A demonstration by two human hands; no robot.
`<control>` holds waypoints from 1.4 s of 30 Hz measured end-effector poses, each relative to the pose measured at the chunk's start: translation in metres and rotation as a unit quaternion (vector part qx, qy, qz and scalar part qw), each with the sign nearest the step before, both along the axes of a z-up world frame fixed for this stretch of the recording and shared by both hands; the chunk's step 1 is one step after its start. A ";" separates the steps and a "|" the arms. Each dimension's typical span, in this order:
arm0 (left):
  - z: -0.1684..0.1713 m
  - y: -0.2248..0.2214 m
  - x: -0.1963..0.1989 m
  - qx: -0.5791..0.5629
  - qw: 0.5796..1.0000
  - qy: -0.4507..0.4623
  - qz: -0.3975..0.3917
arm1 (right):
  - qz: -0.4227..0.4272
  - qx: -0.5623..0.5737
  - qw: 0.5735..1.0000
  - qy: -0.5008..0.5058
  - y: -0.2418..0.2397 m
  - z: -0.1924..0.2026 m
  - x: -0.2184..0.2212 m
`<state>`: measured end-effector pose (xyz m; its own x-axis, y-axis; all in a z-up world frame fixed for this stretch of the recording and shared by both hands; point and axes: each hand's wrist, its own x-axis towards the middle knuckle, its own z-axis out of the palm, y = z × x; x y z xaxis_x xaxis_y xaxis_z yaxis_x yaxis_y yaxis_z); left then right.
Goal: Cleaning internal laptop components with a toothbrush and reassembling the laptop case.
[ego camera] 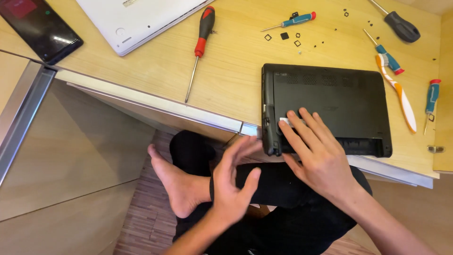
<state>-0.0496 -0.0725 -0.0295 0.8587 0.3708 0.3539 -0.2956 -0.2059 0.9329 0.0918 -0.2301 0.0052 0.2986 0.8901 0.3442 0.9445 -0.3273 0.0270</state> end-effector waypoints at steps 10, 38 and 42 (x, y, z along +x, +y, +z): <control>-0.045 -0.046 0.022 -0.535 0.807 0.039 -0.247 | -0.022 0.079 0.991 0.108 -0.041 -0.001 -0.040; -0.021 -0.068 0.003 -0.546 0.800 0.171 -0.183 | -0.268 0.135 0.951 0.070 -0.061 0.001 -0.119; -0.017 -0.056 0.009 -0.517 0.817 0.177 -0.182 | -0.262 0.125 0.953 0.087 -0.060 0.009 -0.122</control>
<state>-0.0408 -0.1288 -0.0466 0.9594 0.0112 -0.2817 0.1647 0.7888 0.5922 -0.0301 -0.2904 0.0137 0.7518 0.5003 0.4296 0.6327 -0.7308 -0.2561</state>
